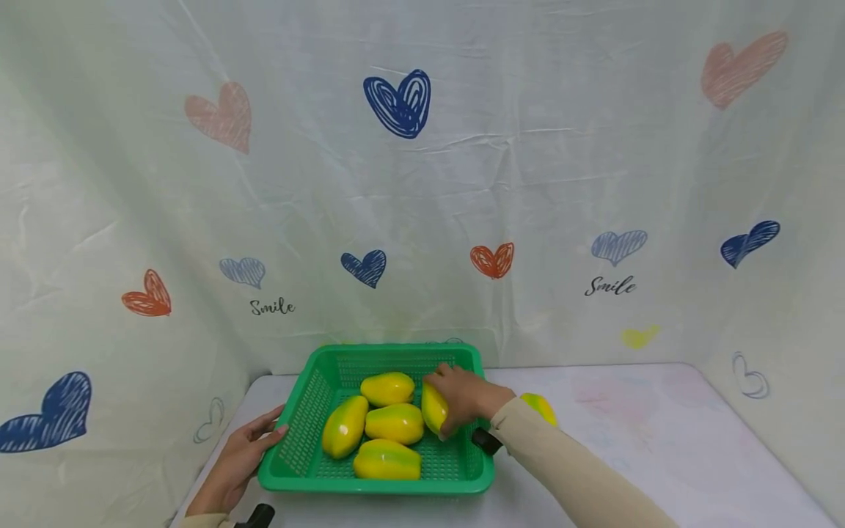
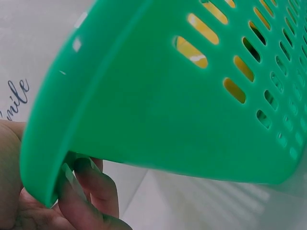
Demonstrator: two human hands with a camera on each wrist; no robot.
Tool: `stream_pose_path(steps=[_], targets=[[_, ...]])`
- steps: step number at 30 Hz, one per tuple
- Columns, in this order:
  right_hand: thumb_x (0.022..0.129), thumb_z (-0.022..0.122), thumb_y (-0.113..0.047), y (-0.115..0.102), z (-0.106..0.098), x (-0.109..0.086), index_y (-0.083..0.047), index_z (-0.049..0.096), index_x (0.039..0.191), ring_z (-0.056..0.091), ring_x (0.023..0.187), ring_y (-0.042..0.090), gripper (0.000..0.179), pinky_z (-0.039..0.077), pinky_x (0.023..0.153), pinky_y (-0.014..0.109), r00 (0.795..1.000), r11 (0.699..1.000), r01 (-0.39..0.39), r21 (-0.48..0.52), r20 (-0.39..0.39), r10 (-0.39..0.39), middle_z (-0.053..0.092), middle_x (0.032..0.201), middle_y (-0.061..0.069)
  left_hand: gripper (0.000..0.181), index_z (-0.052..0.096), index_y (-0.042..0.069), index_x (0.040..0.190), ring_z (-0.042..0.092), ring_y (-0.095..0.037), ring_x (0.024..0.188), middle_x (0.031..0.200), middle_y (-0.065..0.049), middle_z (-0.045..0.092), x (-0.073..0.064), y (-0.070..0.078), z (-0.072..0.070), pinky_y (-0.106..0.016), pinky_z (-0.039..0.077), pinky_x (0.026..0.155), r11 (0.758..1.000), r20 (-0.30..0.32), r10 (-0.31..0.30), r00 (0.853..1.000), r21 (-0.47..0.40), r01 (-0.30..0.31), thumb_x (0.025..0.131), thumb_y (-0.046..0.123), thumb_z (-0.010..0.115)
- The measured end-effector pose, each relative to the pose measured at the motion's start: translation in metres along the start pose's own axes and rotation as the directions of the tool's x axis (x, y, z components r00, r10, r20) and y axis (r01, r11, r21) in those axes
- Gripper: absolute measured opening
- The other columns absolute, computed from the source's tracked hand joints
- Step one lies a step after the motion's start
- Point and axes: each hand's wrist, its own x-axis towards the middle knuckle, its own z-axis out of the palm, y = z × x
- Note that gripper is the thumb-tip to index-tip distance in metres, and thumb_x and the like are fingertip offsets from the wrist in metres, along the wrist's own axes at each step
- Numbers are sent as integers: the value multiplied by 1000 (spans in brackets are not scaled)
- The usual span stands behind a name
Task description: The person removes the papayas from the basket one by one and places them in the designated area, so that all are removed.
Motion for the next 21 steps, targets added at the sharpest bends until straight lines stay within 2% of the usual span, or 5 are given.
stream_pose_path(steps=[4, 9, 17, 21], targets=[[61, 85, -42, 2, -2, -11, -15, 41, 137, 45, 105, 22, 92, 44, 87, 36, 994, 998, 64, 18, -94, -62, 42, 128, 6, 68, 37, 6, 142, 59, -19, 79, 120, -18, 43, 0, 0, 0, -35, 49, 66, 1000, 1, -7, 1000, 12, 7, 86, 31, 66], [61, 84, -45, 2, -9, -28, -13, 39, 139, 45, 105, 22, 95, 45, 85, 35, 975, 992, 115, 46, -197, -104, 40, 133, 8, 69, 35, 6, 143, 56, -19, 80, 126, -21, 36, 1, 0, -1, -35, 48, 67, 999, -2, -25, 1000, 27, 25, 87, 31, 66], [60, 83, -49, 10, -11, -54, -18, 37, 141, 48, 106, 20, 99, 46, 83, 38, 939, 989, 121, 90, -332, -85, 36, 139, 6, 69, 34, 7, 143, 56, -19, 81, 129, -23, 32, 3, 0, -1, -35, 48, 67, 999, -2, -42, 999, 33, 42, 87, 31, 65], [59, 83, -49, 18, -11, -65, -21, 37, 141, 45, 109, 17, 98, 46, 83, 35, 923, 986, 119, 113, -378, -68, 35, 140, 2, 71, 33, 7, 144, 56, -19, 81, 132, -25, 30, 3, 1, -1, -35, 48, 68, 998, 2, -46, 999, 42, 46, 86, 32, 66]])
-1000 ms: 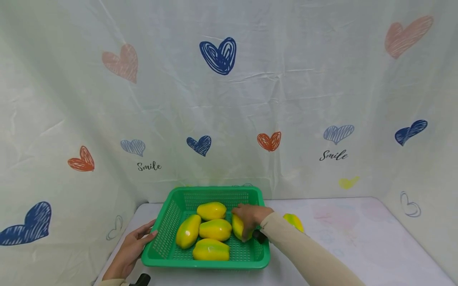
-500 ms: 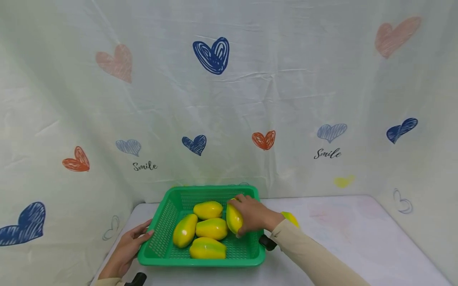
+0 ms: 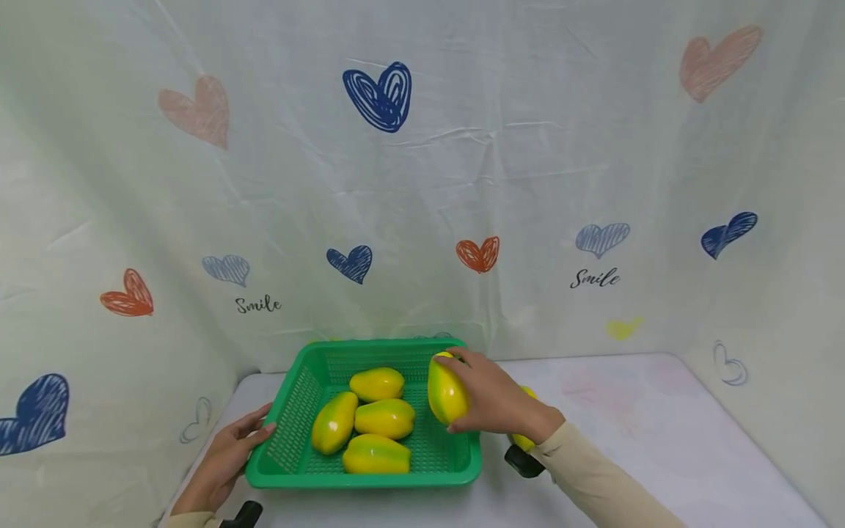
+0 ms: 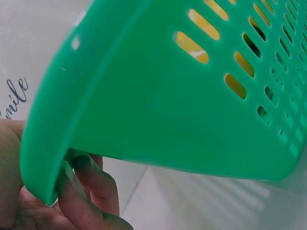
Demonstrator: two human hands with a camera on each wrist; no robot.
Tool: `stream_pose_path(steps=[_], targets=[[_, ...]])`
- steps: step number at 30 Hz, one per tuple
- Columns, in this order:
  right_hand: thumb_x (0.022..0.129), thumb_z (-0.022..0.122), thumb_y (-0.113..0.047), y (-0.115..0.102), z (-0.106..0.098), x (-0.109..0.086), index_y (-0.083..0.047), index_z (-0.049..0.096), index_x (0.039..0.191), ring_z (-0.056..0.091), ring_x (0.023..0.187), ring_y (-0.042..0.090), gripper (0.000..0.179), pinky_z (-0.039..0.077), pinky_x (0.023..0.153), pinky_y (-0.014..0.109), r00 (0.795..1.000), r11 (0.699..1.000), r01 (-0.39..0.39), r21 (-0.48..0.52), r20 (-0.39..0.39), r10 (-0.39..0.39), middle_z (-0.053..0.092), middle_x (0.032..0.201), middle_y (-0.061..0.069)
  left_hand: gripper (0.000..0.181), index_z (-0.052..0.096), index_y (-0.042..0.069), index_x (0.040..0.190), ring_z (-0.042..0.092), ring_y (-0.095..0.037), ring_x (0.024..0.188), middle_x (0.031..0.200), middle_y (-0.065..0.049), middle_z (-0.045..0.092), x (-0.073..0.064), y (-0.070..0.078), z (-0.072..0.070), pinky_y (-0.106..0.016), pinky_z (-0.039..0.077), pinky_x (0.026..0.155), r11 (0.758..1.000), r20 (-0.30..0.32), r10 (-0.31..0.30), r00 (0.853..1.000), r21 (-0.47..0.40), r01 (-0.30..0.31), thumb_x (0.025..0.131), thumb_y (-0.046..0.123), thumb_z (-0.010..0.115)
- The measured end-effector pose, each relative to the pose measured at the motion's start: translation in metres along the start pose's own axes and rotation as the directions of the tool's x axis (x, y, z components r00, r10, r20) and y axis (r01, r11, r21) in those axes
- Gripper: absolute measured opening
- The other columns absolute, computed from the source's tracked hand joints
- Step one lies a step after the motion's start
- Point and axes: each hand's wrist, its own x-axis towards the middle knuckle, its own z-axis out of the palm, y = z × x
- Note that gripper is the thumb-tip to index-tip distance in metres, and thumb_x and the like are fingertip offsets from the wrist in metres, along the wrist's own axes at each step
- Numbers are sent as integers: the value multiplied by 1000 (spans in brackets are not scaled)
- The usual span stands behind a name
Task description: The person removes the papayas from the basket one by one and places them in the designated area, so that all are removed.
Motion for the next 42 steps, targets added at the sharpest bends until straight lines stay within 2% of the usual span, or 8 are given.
stream_pose_path(steps=[7, 12, 19, 25, 33, 37, 42], targets=[[61, 82, -50, 4, -16, -20, -23, 36, 142, 38, 120, 19, 97, 41, 92, 40, 998, 999, -37, 32, -59, 39, 32, 144, 2, 72, 32, 7, 144, 57, -18, 81, 131, -24, 32, -2, 1, -2, -35, 48, 67, 1000, 8, 15, 1000, -13, -15, 86, 33, 66], [59, 85, -42, 9, -22, -36, -22, 38, 141, 38, 120, 20, 97, 42, 91, 41, 991, 998, -56, 39, -118, 61, 33, 143, 2, 73, 31, 7, 145, 56, -18, 82, 133, -24, 29, -2, 2, -3, -34, 48, 67, 1000, 19, 20, 1000, -22, -20, 86, 34, 66], [58, 86, -46, 26, -24, -65, -23, 37, 142, 39, 117, 18, 100, 43, 89, 43, 981, 989, -134, 59, -131, 141, 33, 142, -1, 74, 31, 8, 145, 55, -18, 82, 135, -24, 26, -3, 3, -4, -34, 48, 68, 1000, 24, 16, 1000, -23, -15, 86, 35, 66], [57, 87, -40, 46, -22, -91, -21, 37, 141, 40, 119, 21, 100, 42, 90, 49, 966, 981, -174, 84, -178, 187, 34, 142, 2, 75, 30, 7, 145, 56, -17, 81, 134, -25, 27, -2, 3, -3, -34, 48, 68, 1000, 30, 16, 999, -26, -15, 86, 35, 66], [57, 88, -37, 70, -18, -121, -21, 36, 142, 37, 121, 26, 100, 40, 90, 55, 947, 963, -243, 115, -186, 261, 30, 145, 3, 73, 30, 8, 145, 56, -17, 82, 136, -25, 25, 0, 5, -2, -35, 48, 68, 1000, 38, 13, 999, -18, -13, 87, 34, 65], [58, 87, -38, 79, -16, -131, -23, 35, 142, 35, 123, 27, 100, 39, 91, 56, 941, 955, -273, 117, -172, 290, 30, 145, 3, 74, 29, 7, 145, 55, -17, 84, 136, -25, 25, -1, 5, -2, -34, 47, 68, 1000, 37, 14, 999, -16, -14, 87, 34, 65], [58, 87, -38, 87, -15, -140, -19, 36, 142, 35, 124, 30, 100, 36, 92, 58, 940, 953, -284, 103, -166, 298, 31, 144, 5, 76, 29, 7, 145, 53, -18, 85, 136, -26, 24, -2, 3, -2, -34, 47, 69, 1000, 27, 4, 1000, -11, -4, 85, 37, 66]])
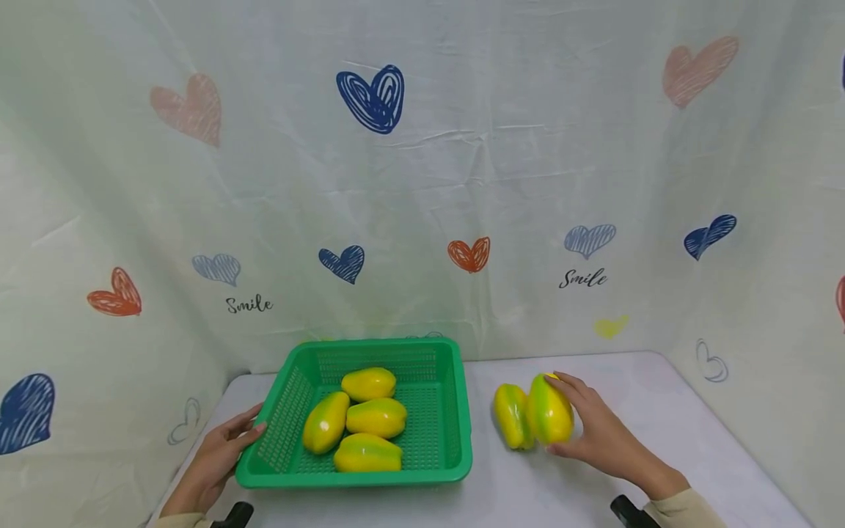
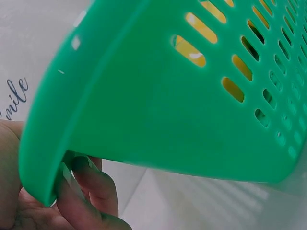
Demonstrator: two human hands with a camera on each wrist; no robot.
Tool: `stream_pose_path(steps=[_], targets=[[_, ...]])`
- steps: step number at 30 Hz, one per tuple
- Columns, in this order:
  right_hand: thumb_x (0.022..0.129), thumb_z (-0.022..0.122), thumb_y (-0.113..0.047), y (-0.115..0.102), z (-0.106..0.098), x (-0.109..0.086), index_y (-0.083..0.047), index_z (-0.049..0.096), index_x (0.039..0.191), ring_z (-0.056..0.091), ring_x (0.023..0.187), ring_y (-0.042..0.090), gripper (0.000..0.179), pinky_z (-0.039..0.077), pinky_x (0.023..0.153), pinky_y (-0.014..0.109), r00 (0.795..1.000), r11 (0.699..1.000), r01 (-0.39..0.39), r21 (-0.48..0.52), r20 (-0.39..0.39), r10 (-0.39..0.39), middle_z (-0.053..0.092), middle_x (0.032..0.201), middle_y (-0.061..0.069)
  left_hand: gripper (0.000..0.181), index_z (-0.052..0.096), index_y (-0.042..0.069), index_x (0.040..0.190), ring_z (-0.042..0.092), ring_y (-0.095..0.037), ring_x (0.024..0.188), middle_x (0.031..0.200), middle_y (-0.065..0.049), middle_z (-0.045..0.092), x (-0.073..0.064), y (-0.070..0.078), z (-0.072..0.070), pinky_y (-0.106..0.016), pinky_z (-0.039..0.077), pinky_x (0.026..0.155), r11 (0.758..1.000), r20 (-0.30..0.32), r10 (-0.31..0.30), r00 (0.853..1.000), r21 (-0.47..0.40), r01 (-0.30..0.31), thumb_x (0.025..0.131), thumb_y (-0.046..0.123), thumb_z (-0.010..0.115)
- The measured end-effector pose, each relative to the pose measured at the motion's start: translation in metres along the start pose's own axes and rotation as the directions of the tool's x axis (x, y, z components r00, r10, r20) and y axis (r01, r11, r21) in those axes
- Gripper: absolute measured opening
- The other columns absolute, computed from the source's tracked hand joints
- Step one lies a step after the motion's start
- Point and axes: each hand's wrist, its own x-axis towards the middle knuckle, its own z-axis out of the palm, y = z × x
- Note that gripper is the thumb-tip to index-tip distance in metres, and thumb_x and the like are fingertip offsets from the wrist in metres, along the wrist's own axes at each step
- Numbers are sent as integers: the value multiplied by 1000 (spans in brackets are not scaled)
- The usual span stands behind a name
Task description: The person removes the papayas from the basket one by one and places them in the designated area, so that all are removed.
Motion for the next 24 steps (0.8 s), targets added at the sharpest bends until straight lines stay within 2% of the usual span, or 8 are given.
stream_pose_path(steps=[13, 24], targets=[[60, 87, -34, 30, 15, -5, -14, 35, 142, 37, 122, 36, 99, 34, 93, 59, 998, 999, -36, -1, 48, 36, 31, 144, 12, 78, 31, 6, 144, 52, -19, 87, 133, -24, 26, 1, -5, 0, -34, 47, 69, 1000, -18, -30, 999, -5, 30, 83, 37, 68], [61, 86, -34, 46, 22, -4, -10, 35, 141, 36, 123, 38, 98, 32, 94, 60, 997, 1000, -22, 18, 75, 21, 32, 143, 18, 80, 31, 6, 144, 53, -19, 86, 135, -24, 26, 1, -3, 0, -34, 47, 69, 1000, -11, -7, 1000, 0, 7, 82, 39, 68]])
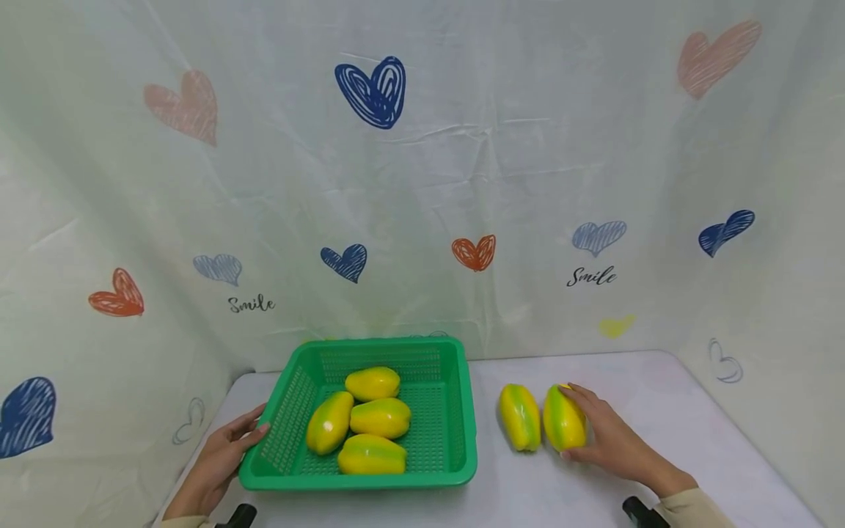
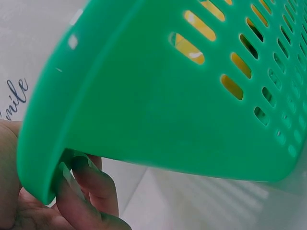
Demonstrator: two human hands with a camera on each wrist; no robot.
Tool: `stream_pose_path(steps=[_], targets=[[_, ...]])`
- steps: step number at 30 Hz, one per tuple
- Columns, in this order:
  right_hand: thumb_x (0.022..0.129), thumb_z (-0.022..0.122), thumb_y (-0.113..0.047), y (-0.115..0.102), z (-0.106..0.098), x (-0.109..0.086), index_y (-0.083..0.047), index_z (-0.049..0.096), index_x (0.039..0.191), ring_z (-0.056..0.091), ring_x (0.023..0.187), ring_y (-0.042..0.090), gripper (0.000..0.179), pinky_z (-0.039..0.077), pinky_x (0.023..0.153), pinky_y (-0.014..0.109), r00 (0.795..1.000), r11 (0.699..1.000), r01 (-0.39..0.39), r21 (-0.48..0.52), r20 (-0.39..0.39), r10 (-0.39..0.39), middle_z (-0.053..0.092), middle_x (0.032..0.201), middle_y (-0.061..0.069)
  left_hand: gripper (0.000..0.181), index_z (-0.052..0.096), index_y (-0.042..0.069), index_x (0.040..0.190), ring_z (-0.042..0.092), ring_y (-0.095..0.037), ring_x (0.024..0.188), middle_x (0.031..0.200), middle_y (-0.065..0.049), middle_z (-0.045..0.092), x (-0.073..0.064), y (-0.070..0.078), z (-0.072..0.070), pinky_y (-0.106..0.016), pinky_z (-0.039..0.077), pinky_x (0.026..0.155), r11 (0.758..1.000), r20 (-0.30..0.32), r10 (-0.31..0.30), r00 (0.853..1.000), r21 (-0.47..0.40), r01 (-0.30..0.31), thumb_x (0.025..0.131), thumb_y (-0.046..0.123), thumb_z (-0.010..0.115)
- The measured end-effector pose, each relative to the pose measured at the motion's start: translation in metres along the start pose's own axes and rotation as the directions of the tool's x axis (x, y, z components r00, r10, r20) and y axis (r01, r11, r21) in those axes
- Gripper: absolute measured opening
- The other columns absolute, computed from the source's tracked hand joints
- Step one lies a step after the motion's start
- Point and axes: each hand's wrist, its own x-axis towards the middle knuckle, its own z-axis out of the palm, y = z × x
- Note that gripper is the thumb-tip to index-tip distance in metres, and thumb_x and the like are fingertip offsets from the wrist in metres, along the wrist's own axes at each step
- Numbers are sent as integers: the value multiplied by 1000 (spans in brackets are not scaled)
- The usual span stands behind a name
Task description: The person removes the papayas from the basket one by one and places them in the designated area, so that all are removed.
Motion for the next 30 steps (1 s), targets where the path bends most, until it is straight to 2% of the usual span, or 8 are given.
stream_pose_path(steps=[6, 16, 30], targets=[[62, 85, -37, 6, 3, 5, -10, 33, 142, 35, 124, 40, 99, 31, 95, 61, 999, 1000, -8, 12, 35, 7, 29, 145, 19, 75, 31, 7, 145, 54, -18, 85, 134, -23, 26, 0, 0, 0, -34, 48, 69, 1000, 4, 6, 1000, -4, -6, 85, 36, 66], [65, 82, -40, 10, 6, 7, -9, 29, 144, 26, 129, 43, 99, 24, 97, 63, 994, 996, -71, 49, 86, 67, 24, 147, 21, 72, 32, 8, 144, 55, -19, 85, 133, -22, 27, 2, -2, 1, -34, 48, 69, 1000, 1, 16, 1000, -6, -16, 86, 34, 65], [70, 80, -39, 9, 3, 6, -9, 29, 144, 28, 128, 43, 94, 26, 95, 65, 995, 999, -46, 26, 87, 44, 25, 145, 22, 69, 32, 9, 144, 56, -17, 82, 129, -19, 31, 2, -2, 2, -33, 49, 67, 1000, -4, 17, 1000, -9, -17, 88, 32, 64]])
